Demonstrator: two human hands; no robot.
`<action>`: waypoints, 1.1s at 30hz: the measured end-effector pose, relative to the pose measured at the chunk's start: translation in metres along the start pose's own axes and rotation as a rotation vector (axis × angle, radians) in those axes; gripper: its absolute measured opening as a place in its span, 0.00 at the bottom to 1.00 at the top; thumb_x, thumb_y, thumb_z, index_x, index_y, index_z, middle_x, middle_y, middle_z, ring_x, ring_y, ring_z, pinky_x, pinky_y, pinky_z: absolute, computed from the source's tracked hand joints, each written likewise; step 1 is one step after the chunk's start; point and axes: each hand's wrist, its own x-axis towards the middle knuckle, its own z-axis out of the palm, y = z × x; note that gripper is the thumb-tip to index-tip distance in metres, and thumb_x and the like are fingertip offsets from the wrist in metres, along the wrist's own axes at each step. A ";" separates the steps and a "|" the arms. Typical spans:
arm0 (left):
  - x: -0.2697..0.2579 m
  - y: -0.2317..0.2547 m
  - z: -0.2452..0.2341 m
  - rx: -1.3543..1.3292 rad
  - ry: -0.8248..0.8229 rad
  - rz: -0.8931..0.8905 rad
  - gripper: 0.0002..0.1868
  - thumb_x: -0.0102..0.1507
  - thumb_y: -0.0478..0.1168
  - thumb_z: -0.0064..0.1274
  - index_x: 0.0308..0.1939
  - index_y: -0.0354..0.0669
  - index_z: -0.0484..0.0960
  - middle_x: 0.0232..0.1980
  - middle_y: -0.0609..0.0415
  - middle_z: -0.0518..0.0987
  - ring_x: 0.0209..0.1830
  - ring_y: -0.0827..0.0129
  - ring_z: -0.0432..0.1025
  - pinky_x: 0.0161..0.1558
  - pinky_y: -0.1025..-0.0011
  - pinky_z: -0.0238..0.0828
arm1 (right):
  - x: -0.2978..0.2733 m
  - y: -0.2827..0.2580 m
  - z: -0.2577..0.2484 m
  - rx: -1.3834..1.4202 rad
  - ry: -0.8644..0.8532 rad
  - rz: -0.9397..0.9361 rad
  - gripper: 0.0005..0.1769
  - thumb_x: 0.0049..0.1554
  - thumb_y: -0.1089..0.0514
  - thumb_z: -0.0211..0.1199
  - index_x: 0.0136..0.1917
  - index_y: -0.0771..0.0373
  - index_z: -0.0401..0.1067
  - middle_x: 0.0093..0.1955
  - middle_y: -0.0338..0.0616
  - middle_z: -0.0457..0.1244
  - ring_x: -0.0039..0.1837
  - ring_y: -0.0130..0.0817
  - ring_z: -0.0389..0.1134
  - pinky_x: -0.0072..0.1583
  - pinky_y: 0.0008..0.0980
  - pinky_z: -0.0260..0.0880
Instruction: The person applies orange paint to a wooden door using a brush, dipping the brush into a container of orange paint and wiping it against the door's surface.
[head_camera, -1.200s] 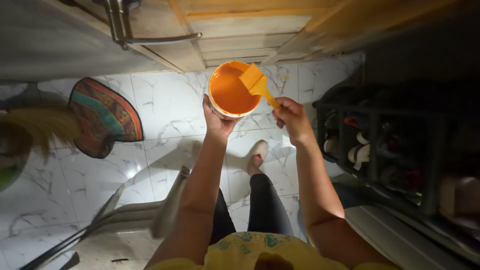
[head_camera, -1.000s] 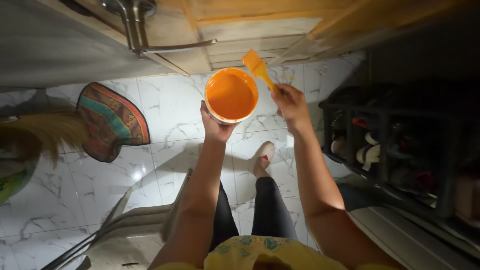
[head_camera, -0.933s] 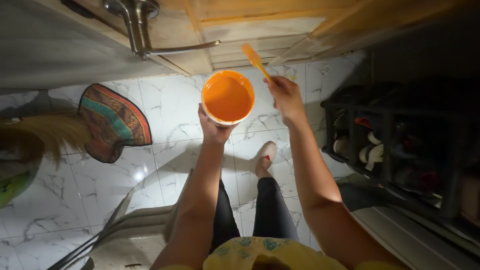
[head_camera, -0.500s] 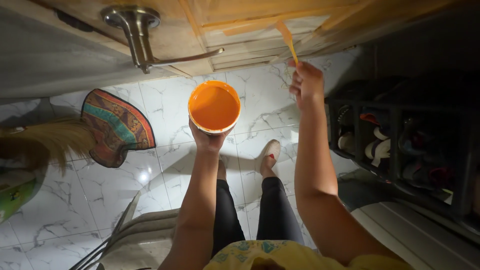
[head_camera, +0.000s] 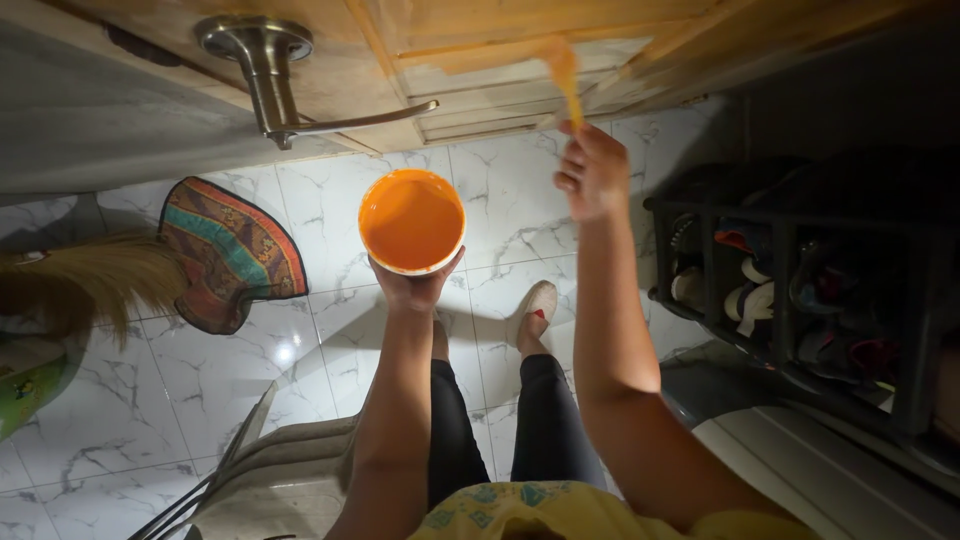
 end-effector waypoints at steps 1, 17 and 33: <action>0.000 0.000 0.000 -0.001 -0.014 -0.010 0.35 0.64 0.68 0.34 0.68 0.58 0.70 0.70 0.54 0.71 0.69 0.52 0.66 0.63 0.39 0.60 | -0.003 -0.004 -0.005 0.026 0.046 0.024 0.14 0.60 0.52 0.55 0.48 0.63 0.75 0.28 0.28 0.46 0.29 0.21 0.43 0.31 0.25 0.47; 0.008 -0.025 -0.018 -0.008 -0.087 0.031 0.37 0.63 0.71 0.35 0.70 0.59 0.69 0.70 0.54 0.71 0.70 0.49 0.65 0.62 0.35 0.61 | 0.050 -0.011 -0.067 -0.091 0.256 -0.063 0.09 0.61 0.55 0.57 0.48 0.63 0.74 0.29 0.28 0.50 0.28 0.20 0.47 0.31 0.25 0.50; 0.018 -0.057 -0.015 -0.046 -0.086 0.001 0.39 0.62 0.73 0.36 0.70 0.59 0.68 0.72 0.54 0.69 0.72 0.48 0.64 0.67 0.32 0.56 | 0.067 -0.018 -0.098 -0.182 0.228 -0.123 0.10 0.63 0.57 0.55 0.50 0.63 0.75 0.29 0.27 0.50 0.28 0.19 0.45 0.31 0.24 0.47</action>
